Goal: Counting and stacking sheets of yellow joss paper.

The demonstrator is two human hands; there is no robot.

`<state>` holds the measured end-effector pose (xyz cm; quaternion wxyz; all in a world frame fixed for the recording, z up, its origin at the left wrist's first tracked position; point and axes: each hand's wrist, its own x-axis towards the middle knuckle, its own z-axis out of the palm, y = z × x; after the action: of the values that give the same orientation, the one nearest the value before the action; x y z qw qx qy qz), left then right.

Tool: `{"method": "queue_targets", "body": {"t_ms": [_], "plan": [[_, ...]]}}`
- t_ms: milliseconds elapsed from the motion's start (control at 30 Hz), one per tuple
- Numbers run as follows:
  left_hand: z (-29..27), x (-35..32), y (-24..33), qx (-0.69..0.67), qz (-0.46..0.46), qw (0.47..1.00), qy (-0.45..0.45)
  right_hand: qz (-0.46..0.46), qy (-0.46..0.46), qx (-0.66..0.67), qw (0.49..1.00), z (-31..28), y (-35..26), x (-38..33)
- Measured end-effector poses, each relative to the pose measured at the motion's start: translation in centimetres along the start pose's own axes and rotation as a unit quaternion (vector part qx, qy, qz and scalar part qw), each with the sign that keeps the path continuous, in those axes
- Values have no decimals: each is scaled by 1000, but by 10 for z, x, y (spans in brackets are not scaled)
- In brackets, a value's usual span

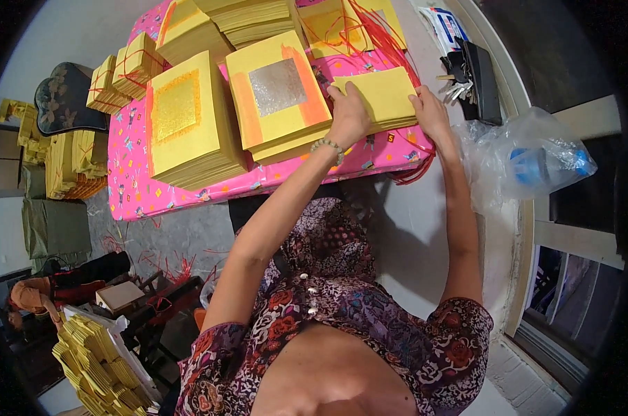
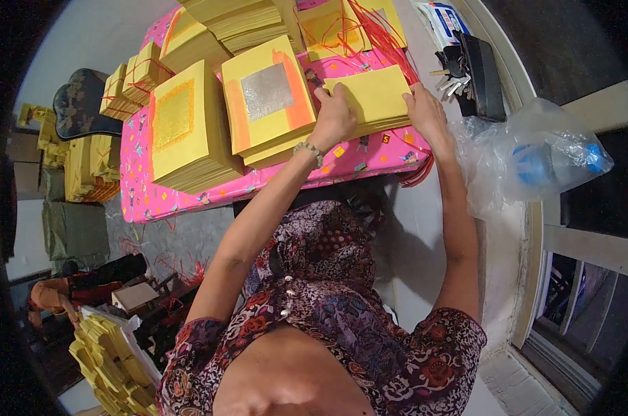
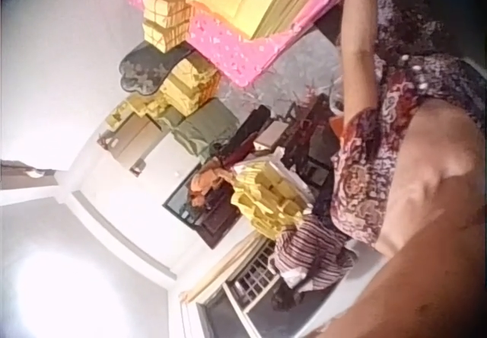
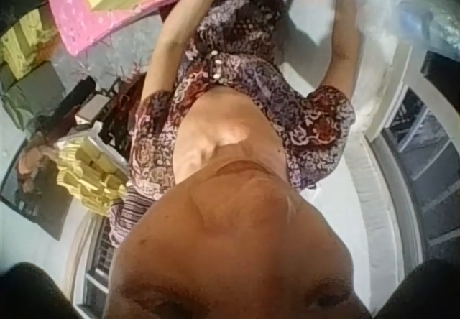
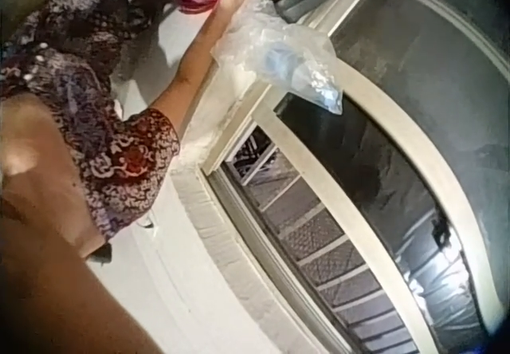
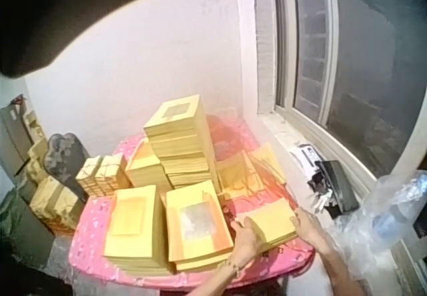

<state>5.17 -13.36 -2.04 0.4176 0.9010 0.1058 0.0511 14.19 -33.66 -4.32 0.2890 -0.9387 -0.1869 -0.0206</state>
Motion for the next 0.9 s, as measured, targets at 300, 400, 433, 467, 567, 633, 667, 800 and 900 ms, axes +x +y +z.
{"method": "queue_targets", "body": {"t_ms": [300, 400, 433, 467, 567, 633, 667, 800, 900], "plan": [[5, 0, -10, 37, 25, 999, 24, -29, 54, -169, 984, -20, -53, -8], [6, 1, -15, 38, 43, 998, 36, -127, 81, -115, 982, -10, -58, 3], [6, 1, -10, 26, 34, 999, 31, -198, 97, -64, 973, -5, -53, 8], [6, 1, -5, 14, 25, 999, 25, -201, 44, -31, 978, 3, -40, 16], [4, -1, -2, -23, 22, 999, 16, -156, -54, -165, 972, 22, -32, 17], [10, -6, -6, 31, 68, 994, 73, -155, -72, -153, 973, 30, -28, 21], [14, -8, -8, 86, 115, 982, 127, -151, -90, -142, 974, 32, -25, 23], [25, -16, -11, 199, 249, 914, 251, -147, -92, -144, 974, 37, -22, 21], [25, -20, -19, 145, 238, 958, 71, -145, -90, -167, 971, 37, -20, 18]]}}
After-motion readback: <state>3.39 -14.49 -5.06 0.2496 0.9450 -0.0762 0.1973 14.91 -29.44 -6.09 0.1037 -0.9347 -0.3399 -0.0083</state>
